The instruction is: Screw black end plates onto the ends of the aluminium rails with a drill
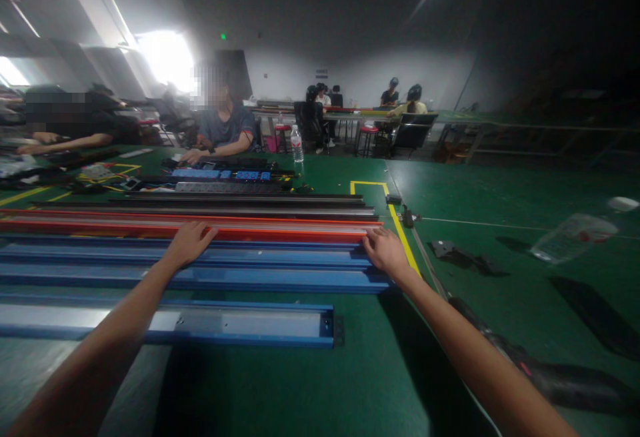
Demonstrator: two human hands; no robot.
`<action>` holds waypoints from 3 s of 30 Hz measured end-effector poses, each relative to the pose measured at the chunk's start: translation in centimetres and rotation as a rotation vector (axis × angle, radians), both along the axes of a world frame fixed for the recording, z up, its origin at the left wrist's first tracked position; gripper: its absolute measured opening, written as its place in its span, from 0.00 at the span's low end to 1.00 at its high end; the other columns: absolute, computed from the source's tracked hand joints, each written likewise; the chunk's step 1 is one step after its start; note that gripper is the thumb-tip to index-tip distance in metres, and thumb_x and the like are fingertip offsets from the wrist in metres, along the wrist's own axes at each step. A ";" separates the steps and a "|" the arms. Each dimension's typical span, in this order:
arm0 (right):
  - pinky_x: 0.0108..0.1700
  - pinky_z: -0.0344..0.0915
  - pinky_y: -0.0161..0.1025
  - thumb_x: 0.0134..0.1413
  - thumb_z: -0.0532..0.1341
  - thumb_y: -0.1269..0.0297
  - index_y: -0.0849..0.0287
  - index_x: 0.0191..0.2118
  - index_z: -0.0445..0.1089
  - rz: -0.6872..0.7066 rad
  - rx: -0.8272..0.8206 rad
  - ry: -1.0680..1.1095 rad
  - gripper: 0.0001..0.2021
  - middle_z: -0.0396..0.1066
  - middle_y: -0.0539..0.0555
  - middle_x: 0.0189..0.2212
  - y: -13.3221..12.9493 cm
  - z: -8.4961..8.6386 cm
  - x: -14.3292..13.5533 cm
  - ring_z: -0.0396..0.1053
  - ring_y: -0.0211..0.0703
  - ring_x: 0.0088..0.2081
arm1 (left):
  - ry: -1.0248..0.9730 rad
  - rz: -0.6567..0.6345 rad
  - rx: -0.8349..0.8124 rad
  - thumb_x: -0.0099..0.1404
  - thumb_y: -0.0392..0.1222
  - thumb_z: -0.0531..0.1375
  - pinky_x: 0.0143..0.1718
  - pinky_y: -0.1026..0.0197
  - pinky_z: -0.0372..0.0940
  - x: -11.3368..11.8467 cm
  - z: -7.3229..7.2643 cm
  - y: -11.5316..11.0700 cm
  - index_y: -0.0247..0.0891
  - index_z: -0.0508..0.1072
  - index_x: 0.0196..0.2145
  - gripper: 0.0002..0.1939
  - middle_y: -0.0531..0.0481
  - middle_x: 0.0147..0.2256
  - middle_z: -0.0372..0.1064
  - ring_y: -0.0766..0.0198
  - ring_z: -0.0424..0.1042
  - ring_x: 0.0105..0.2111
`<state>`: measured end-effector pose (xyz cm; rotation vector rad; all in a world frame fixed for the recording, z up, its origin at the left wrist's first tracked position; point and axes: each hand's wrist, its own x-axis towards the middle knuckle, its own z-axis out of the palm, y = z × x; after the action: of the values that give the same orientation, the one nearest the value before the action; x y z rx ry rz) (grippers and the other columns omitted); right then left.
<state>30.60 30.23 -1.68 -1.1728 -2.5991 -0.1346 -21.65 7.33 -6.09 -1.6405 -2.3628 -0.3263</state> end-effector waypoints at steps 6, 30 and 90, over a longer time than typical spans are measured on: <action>0.56 0.66 0.53 0.68 0.59 0.55 0.59 0.49 0.73 -0.024 0.009 -0.036 0.14 0.75 0.57 0.48 -0.2 0.0 0.0 0.72 0.48 0.50 | -0.057 0.013 0.015 0.69 0.62 0.42 0.54 0.49 0.62 0.1 -0.1 -0.3 0.36 0.73 0.38 0.30 0.36 0.39 0.74 0.48 0.70 0.45; 0.48 0.72 0.48 0.66 0.60 0.54 0.62 0.43 0.74 -0.174 -0.032 -0.176 0.14 0.76 0.56 0.41 -0.3 -0.9 -0.2 0.75 0.45 0.42 | -0.083 0.043 0.010 0.69 0.62 0.40 0.51 0.51 0.64 0.7 0.5 -0.5 0.37 0.74 0.34 0.31 0.38 0.37 0.75 0.48 0.72 0.43; 0.68 0.40 0.54 0.63 0.43 0.36 0.70 0.69 0.53 -0.036 -0.197 -0.089 0.43 0.57 0.69 0.67 4.6 -1.2 -5.4 0.50 0.63 0.68 | -0.073 -0.209 -0.091 0.72 0.61 0.46 0.55 0.50 0.62 11.7 0.2 13.8 0.32 0.71 0.56 0.33 0.35 0.53 0.73 0.48 0.71 0.53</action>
<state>25.20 34.80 -2.90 -1.3078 -2.7196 0.0652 -9.97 21.16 -5.86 -1.9555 -2.2919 -0.3268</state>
